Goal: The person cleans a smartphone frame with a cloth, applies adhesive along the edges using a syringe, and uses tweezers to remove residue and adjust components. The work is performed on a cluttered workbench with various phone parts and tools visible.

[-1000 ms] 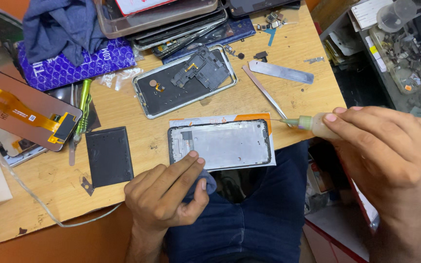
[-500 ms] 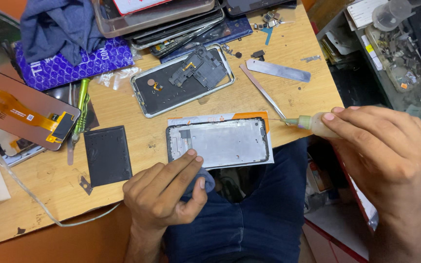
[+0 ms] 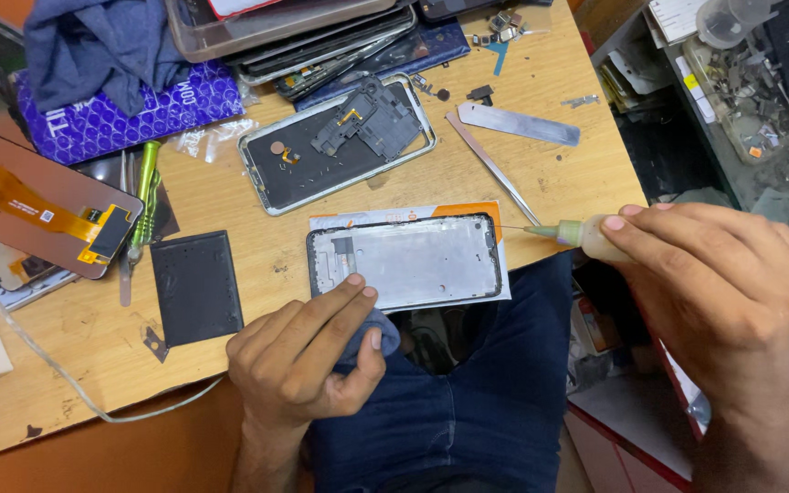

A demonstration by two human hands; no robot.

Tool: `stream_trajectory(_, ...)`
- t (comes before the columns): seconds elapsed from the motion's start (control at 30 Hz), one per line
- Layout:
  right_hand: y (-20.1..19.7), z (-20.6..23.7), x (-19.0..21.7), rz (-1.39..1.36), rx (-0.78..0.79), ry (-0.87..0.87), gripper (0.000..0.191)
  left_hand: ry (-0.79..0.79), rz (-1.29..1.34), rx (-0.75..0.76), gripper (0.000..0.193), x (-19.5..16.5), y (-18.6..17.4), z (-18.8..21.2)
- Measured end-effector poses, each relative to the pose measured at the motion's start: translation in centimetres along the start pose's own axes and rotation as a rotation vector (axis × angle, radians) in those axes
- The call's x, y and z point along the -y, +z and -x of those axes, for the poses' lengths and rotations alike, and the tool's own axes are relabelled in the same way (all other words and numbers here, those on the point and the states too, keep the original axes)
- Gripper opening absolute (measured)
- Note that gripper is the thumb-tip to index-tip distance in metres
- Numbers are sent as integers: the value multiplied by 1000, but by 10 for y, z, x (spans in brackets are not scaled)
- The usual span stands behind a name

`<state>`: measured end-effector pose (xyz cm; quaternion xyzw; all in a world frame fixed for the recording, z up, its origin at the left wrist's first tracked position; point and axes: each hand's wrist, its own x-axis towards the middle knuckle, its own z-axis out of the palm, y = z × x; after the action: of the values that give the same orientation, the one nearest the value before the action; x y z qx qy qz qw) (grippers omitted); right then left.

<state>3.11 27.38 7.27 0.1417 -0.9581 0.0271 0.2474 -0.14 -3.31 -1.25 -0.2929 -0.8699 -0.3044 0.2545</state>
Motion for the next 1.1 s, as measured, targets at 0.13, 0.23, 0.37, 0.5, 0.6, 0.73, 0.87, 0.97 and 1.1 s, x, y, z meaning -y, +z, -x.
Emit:
stream_trajectory(0.13,-1,3,0,1,-6,2,21,-4,2,7,22,0,0,1)
stream_trajectory(0.23,-3,6,1,-6,16,17,23,-6,-2,5,22,0,0,1)
stream_trajectory(0.37,-7,9,2,-17,47,28,27,-5,1,10,22,1,1,2)
stream_trajectory(0.5,-10,11,4,-57,66,45,28,-7,1,10,22,3,1,6)
stream_trajectory(0.6,-10,12,6,-61,40,45,25,-7,6,15,23,3,1,7)
stream_trajectory(0.73,-8,12,8,-62,37,50,25,-9,3,14,23,-1,-2,1)
stream_trajectory(0.87,-7,16,6,-110,40,79,28,-15,4,20,23,-3,-4,-3)
stream_trajectory(0.97,-2,28,2,-241,63,185,34,-3,-3,9,23,0,-2,3)
stream_trajectory(1.1,21,65,-8,-828,19,596,50,-19,11,-7,18,4,-1,19)
